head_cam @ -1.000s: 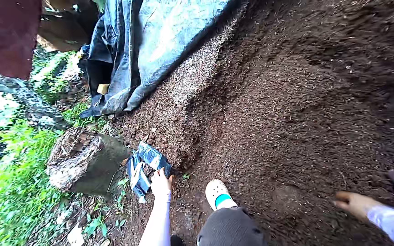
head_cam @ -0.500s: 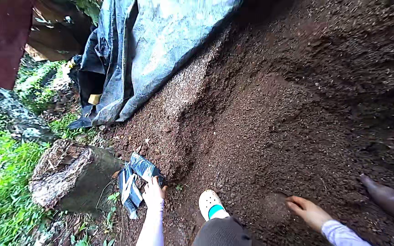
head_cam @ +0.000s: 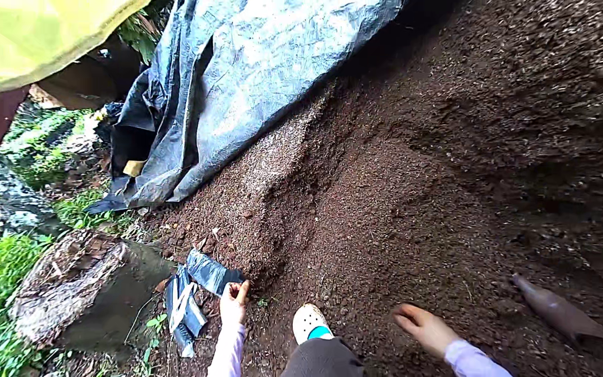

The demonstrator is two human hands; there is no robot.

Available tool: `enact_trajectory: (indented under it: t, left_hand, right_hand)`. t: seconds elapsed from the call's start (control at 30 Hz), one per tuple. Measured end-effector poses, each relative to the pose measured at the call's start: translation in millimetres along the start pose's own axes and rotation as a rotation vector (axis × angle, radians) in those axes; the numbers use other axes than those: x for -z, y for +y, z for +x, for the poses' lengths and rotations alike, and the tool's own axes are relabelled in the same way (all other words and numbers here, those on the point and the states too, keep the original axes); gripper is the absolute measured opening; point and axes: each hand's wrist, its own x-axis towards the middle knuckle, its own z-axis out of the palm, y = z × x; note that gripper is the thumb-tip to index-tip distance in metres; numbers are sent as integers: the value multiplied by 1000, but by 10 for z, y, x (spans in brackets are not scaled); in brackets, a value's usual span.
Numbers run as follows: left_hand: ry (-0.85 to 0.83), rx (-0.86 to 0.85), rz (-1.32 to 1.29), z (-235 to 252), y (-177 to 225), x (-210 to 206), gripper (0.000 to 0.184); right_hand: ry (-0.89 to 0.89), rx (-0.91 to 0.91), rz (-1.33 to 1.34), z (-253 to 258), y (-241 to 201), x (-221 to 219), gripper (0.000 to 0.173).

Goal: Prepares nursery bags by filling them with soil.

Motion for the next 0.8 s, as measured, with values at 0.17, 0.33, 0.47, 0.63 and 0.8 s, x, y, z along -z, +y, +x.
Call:
enact_trajectory:
  t: [0.17, 0.33, 0.47, 0.63, 0.8]
  left_hand:
    - [-418, 107, -482, -641, 628, -719, 25]
    - [-619, 385, -716, -869, 1060, -1214, 12]
    - [-672, 98, -330, -781, 921, -1304, 18]
    - [-873, -524, 582, -653, 1159, -1330, 21]
    - [-1061, -602, 898, -683, 1420, -1533, 49]
  right_hand:
    - [-47, 180, 259, 112, -1220, -259, 49]
    - [44, 80, 638, 360, -1394, -401, 42]
    - [180, -22, 446, 388, -1052, -194, 35]
    - [288, -196, 219, 422, -669, 109, 33]
    - [278, -97, 204, 455, -551, 302, 32]
